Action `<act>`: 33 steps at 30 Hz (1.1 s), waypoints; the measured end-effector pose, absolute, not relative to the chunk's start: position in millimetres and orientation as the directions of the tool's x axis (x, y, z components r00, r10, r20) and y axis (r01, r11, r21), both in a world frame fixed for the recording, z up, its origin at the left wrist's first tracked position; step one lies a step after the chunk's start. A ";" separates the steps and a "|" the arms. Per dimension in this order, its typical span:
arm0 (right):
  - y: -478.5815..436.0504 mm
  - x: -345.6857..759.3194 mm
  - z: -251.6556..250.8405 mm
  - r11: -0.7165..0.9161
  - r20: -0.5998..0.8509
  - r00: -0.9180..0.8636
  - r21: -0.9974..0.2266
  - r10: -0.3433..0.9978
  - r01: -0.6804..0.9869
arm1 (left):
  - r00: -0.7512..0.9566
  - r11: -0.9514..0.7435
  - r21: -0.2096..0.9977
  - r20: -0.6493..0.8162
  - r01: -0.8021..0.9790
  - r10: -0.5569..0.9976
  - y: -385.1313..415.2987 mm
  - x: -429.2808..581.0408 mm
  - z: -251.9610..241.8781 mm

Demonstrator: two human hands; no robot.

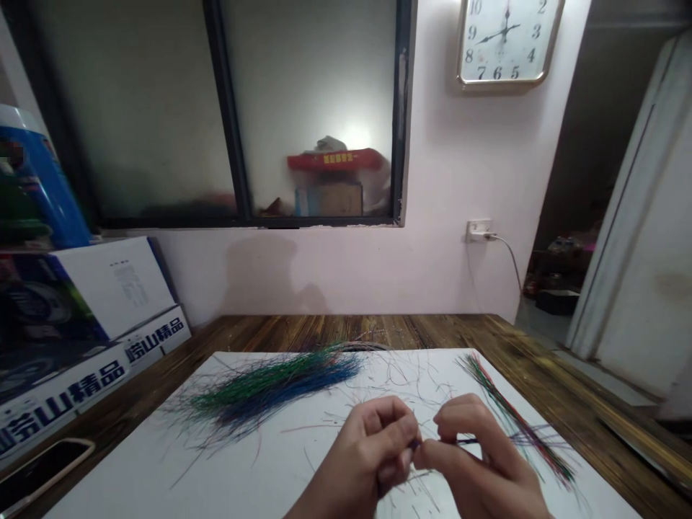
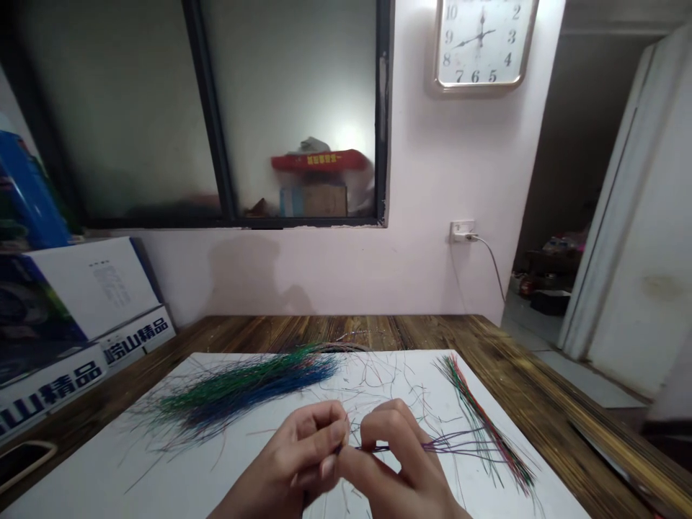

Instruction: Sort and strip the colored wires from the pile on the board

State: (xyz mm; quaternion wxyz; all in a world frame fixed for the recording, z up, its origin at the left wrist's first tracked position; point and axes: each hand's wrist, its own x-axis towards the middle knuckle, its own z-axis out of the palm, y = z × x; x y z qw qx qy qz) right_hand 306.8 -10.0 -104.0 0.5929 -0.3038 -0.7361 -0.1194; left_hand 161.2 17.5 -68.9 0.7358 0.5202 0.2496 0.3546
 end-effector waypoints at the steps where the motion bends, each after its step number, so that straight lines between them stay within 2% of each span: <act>1: -9.7 307.8 -102.5 0.798 0.941 -0.136 -0.180 0.310 0.575 | 0.574 0.107 0.969 0.041 -0.221 0.818 16.7 159.7 -66.4; 3: -9.8 309.4 -96.6 0.838 0.920 -0.178 -0.223 0.351 0.498 | 0.506 -0.089 0.988 0.142 -0.128 0.851 14.2 155.9 -60.5; 5: -10.4 309.4 -90.1 0.861 0.880 -0.177 -0.358 0.440 0.362 | 0.483 -0.213 0.976 0.211 -0.051 0.850 11.0 152.0 -55.1; 7: -11.0 307.5 -86.0 0.820 0.822 -0.112 -0.527 0.559 0.226 | 0.448 -0.283 0.959 0.246 0.015 0.859 8.0 149.3 -51.5; 10: -11.5 303.9 -85.6 0.685 0.685 -0.044 -0.718 0.727 0.125 | 0.427 -0.364 0.928 0.296 0.085 0.855 5.9 148.8 -50.3; 14: -11.4 303.0 -87.1 0.579 0.576 -0.064 -0.812 0.815 0.074 | 0.415 -0.439 0.887 0.350 0.141 0.840 4.5 151.8 -51.4; 19: -11.8 305.3 -84.8 0.546 0.541 -0.075 -0.833 0.838 0.090 | 0.377 -0.475 0.855 0.377 0.209 0.846 0.2 154.3 -51.0; 25: -10.8 304.1 -86.5 0.561 0.560 -0.054 -0.812 0.827 0.164 | 0.390 -0.495 0.848 0.398 0.190 0.831 1.7 154.1 -52.7; 29: -12.0 304.0 -87.4 0.652 0.666 -0.050 -0.707 0.744 0.273 | 0.412 -0.466 0.874 0.376 0.141 0.830 3.3 153.4 -53.7; 33: -12.7 303.5 -86.5 0.785 0.819 -0.071 -0.516 0.569 0.341 | 0.413 -0.402 0.909 0.325 0.113 0.851 5.0 153.0 -52.9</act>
